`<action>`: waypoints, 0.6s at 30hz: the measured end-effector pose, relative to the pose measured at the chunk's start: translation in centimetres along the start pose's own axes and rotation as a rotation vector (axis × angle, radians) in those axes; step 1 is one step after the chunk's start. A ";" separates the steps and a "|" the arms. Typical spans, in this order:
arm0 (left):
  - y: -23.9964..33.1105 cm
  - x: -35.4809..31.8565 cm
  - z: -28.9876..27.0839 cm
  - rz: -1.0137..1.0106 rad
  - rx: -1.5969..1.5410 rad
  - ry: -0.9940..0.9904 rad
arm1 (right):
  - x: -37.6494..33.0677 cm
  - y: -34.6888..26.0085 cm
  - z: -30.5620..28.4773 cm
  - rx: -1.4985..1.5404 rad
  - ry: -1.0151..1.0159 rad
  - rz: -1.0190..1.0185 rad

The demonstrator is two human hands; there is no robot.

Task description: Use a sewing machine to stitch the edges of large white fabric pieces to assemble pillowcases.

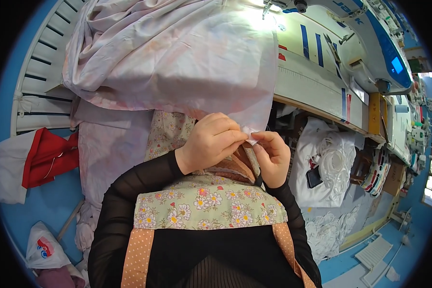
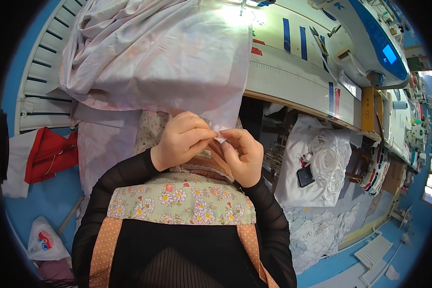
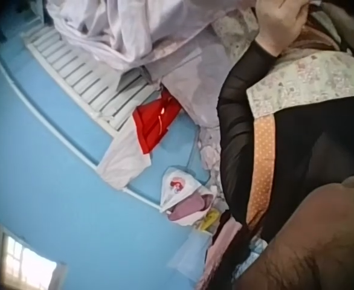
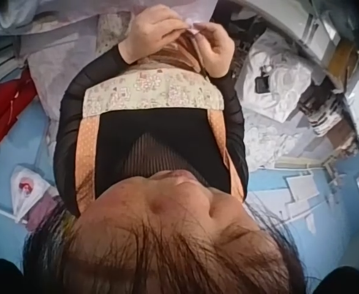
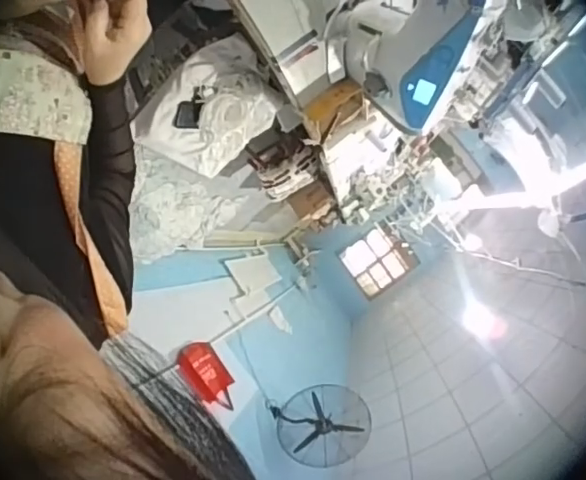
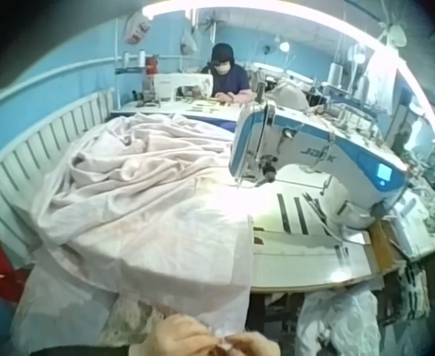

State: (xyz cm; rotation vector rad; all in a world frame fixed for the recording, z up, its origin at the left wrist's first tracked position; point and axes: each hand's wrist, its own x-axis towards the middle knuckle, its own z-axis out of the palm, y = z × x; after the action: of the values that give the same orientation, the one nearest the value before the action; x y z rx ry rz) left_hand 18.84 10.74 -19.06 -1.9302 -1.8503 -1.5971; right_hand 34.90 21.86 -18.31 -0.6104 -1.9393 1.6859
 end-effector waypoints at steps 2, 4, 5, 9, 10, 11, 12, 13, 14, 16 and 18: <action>0.0 0.0 0.2 -0.018 -0.007 0.001 | 0.1 0.3 0.2 -0.022 0.016 -0.020; 0.0 -0.1 0.3 -0.037 -0.014 0.003 | 0.1 0.5 0.5 -0.036 0.022 0.016; -0.1 -0.1 0.3 -0.022 0.001 -0.006 | 0.1 0.3 0.3 -0.036 0.022 0.018; -0.2 -0.1 0.6 -0.006 0.019 -0.018 | 0.1 0.1 0.0 -0.069 -0.057 0.110; -0.2 -0.1 0.7 -0.007 0.018 -0.018 | 0.1 0.3 0.1 -0.089 -0.043 0.101; -0.3 -0.3 0.9 -0.027 0.025 -0.016 | 0.0 0.5 0.0 -0.089 -0.043 0.102; -0.4 -0.3 1.0 -0.047 0.032 -0.013 | 0.0 0.6 0.0 -0.090 -0.046 0.095; -0.4 -0.3 1.0 -0.048 0.031 -0.013 | 0.0 0.7 0.0 -0.090 -0.050 0.088; -0.3 -0.2 1.0 -0.053 0.005 -0.016 | 0.0 0.7 0.1 -0.090 -0.050 0.089; -0.3 -0.1 0.9 -0.059 -0.021 -0.020 | -0.1 0.7 0.1 -0.074 -0.050 0.084; -0.3 -0.1 0.9 -0.031 -0.008 -0.008 | -0.1 0.7 0.0 -0.070 -0.058 0.080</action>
State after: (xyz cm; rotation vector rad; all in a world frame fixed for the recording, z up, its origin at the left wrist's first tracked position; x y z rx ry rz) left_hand 19.22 11.28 -19.72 -1.9232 -1.8882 -1.6106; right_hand 34.92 21.89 -18.99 -0.6808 -2.0470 1.7066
